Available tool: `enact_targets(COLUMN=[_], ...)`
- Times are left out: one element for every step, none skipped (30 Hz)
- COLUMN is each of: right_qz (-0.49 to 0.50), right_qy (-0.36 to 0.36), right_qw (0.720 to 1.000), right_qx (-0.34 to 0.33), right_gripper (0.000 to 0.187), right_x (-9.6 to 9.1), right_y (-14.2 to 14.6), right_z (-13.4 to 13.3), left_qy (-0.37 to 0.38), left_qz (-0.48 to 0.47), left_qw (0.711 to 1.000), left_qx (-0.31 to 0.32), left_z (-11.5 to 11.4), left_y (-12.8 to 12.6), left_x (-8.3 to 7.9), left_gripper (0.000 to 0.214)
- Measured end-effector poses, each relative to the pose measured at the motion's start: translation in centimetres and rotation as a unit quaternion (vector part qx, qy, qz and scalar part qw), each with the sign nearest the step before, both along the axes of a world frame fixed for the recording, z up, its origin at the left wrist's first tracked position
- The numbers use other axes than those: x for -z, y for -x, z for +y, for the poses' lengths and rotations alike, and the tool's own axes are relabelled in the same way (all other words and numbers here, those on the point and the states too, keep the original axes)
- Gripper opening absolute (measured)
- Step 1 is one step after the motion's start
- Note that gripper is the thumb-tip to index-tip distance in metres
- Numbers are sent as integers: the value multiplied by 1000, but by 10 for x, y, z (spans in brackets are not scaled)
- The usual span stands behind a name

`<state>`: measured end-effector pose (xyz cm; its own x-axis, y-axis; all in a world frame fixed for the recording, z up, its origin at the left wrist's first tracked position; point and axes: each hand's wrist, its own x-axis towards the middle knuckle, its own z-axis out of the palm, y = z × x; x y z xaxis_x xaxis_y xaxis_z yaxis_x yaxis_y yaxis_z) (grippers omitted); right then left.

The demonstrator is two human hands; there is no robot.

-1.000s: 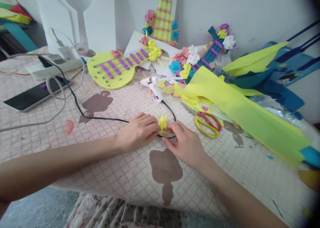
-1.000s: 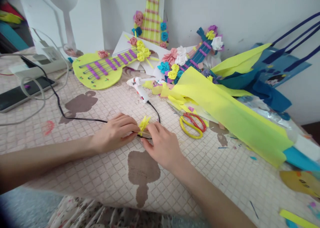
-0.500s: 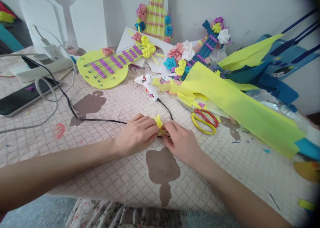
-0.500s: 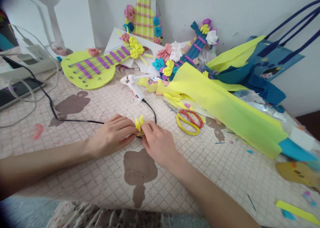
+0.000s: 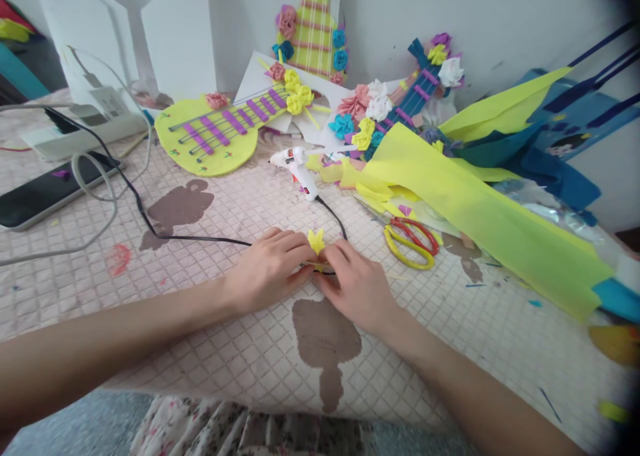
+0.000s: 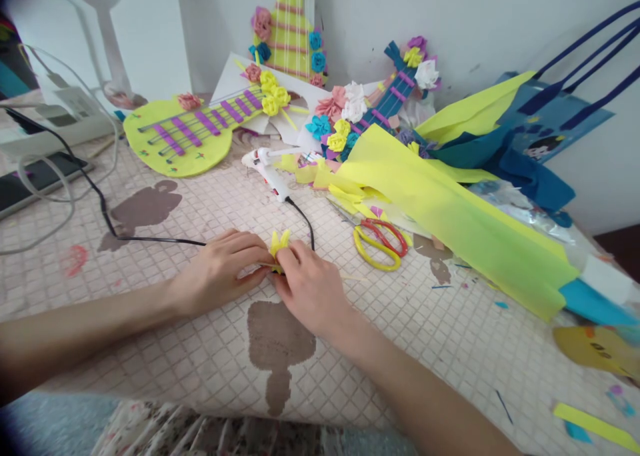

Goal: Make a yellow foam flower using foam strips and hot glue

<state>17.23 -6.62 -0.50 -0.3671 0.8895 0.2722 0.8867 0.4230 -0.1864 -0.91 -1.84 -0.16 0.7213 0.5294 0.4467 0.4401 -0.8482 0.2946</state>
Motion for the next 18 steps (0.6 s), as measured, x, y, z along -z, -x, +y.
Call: enact_targets(right_qz=[0,-2,-3,-5,-7,-9,-11,-12,-11,-10,-8,-8,-8,-10,-12,-14,-16,-18], right_qy=[-3,-7,-10,-11,-12,-11,-11,-9,-8,-8,-9,-9,-8,-5,-2,2,5,6], right_qw=[1000,1000,1000,1000,1000,1000,1000,1000,1000,1000,1000,1000,1000,1000,1000,1000,1000,1000], right_qx=[3,7,8,9,9,6,4,3,3,3,5,7,8,7,5,1,-3,-7], right_gripper=[9,8,6,4,3,3,4,5,4,4,3,4,4,5,5,5,6,7], right_x=[0,1,1,1,1,0,0,0,0,0,0,0,0,0,0,0,0,0], right_y=[1,1,1,1,1,1,1,1,1,1,1,1,1,1,1,1,0,0], right_z=[0,0,1,1,1,1,1,1,1,1,1,1,1,1,1,1,1,1], left_qy=[1,2,2,1,-1,-4,-6,-8,-8,-7,-5,-2,-1,0,-2,-4,-7,-9], left_qz=[-1,-1,-2,-1,1,3,5,7,8,8,8,9,10,12,14,16,18,19], left_qw=[1000,1000,1000,1000,1000,1000,1000,1000,1000,1000,1000,1000,1000,1000,1000,1000,1000,1000], left_qx=[1,1,1,1,2,2,2,1,0,0,-1,0,0,0,0,-1,-2,-2], left_z=[0,-1,-1,-2,-2,-2,-2,-2,-2,-2,-2,-2,-2,-2,-2,-2,-2,-1], left_y=[0,0,0,-1,-1,-1,-1,-1,-1,0,0,0,0,0,0,0,0,0], left_x=[0,-1,-1,-2,-2,-2,-2,-2,-2,-2,-2,-2,-2,-2,-1,-1,-1,-1], left_gripper=[10,10,11,11,11,12,12,12,12,12,11,11,11,10,10,11,11,11])
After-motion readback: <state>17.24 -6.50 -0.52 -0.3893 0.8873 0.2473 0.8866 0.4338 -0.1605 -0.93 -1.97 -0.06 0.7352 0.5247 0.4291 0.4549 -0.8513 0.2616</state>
